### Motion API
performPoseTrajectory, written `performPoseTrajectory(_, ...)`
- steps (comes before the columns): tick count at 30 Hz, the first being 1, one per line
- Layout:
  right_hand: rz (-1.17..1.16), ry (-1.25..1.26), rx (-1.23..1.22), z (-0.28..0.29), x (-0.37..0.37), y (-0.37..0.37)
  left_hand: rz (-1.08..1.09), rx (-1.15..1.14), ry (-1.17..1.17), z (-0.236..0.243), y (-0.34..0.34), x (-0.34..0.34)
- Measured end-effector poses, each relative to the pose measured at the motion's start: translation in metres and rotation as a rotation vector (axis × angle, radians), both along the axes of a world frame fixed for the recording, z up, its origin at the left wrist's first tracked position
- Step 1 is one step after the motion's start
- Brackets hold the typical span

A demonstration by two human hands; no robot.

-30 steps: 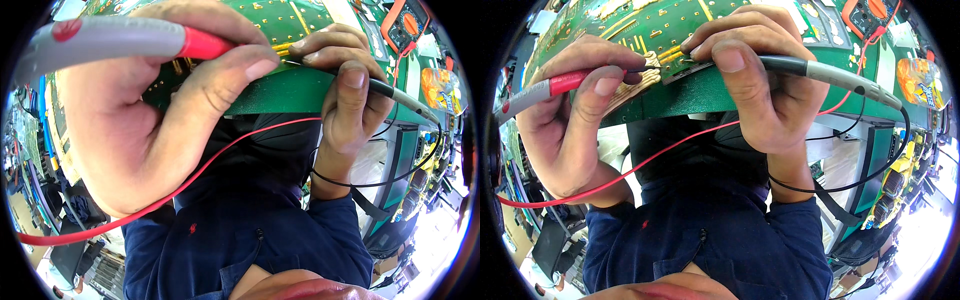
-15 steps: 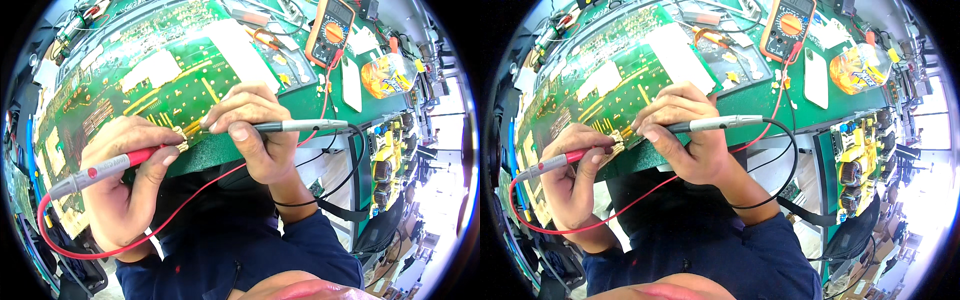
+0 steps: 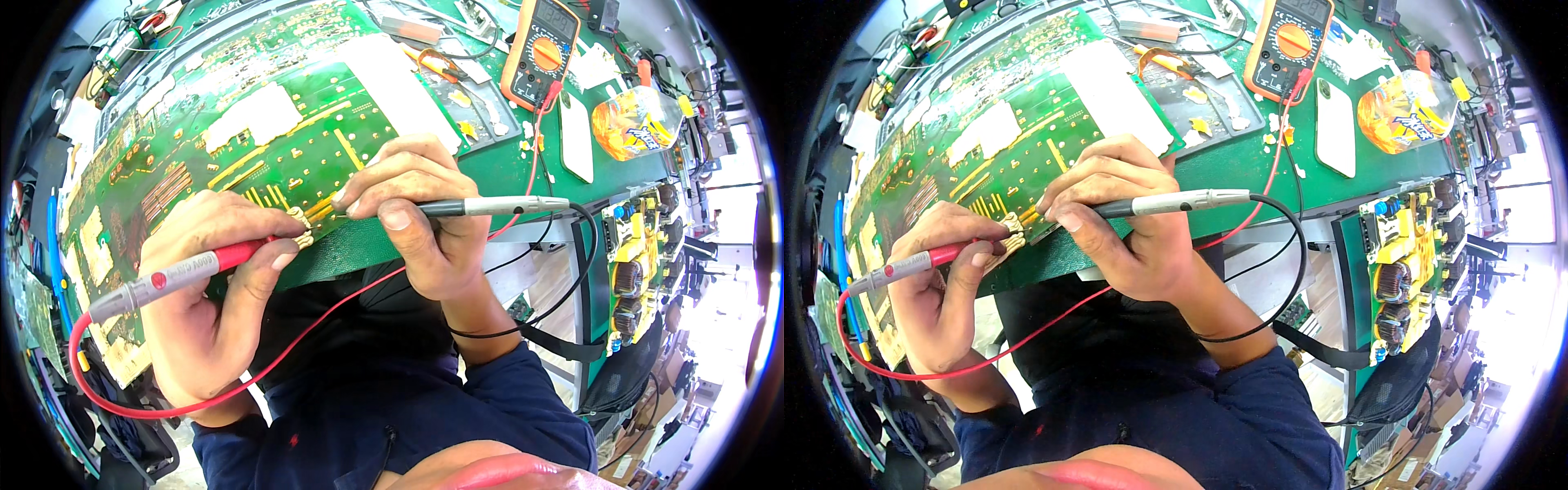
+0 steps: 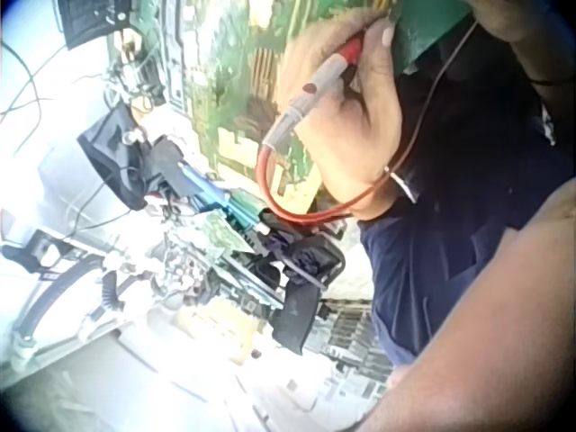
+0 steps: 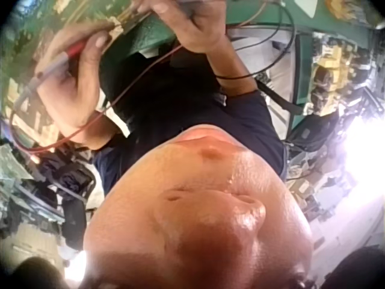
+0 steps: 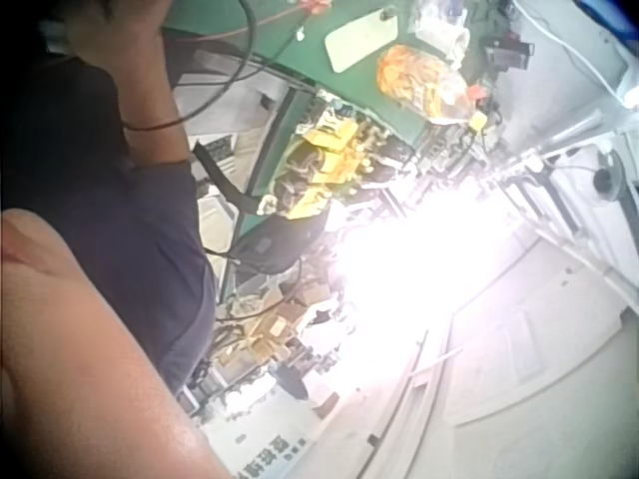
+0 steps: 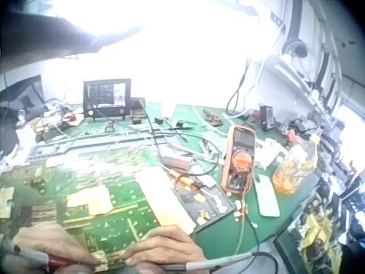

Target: The person uses two multimeter probes to test various contact points on a large circuit board, moving the probes between different solder joints.

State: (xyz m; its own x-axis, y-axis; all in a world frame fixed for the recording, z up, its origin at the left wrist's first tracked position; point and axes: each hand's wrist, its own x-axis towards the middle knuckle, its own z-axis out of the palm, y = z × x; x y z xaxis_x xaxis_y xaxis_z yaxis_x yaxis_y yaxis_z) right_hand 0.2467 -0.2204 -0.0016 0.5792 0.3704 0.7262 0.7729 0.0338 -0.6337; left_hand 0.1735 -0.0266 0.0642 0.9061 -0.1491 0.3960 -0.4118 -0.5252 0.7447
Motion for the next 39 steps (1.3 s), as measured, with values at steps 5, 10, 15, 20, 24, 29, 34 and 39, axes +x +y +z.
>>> performPoseTrajectory(5, -0.012, -0.004, 0.011, 0.000, -0.002, 0.001, 0.039, -0.050, -0.001, -0.001, -0.002, -0.001)
performPoseTrajectory(10, -0.020, -0.014, 0.017, 0.002, -0.006, 0.000, 0.050, -0.093, 0.029, 0.001, -0.001, -0.003)
performPoseTrajectory(15, -0.037, -0.029, 0.005, 0.005, -0.010, 0.003, -0.044, -0.052, 0.023, 0.000, 0.011, -0.006)
performPoseTrajectory(20, -0.095, -0.048, -0.023, 0.009, -0.021, 0.003, -0.086, -0.160, 0.096, 0.000, 0.015, -0.008)
performPoseTrajectory(24, -0.120, -0.033, -0.029, 0.011, -0.033, 0.008, -0.182, -0.079, 0.007, -0.001, 0.026, -0.009)
performPoseTrajectory(29, -0.183, -0.057, -0.097, 0.014, -0.056, 0.009, -0.192, -0.122, 0.064, 0.000, 0.032, -0.012)
performPoseTrajectory(34, -0.229, -0.100, -0.139, 0.011, -0.070, 0.009, -0.243, -0.059, 0.054, 0.000, 0.042, -0.017)
performPoseTrajectory(39, -0.253, -0.200, -0.187, 0.008, -0.066, 0.000, -0.207, -0.073, 0.054, -0.004, 0.039, -0.018)
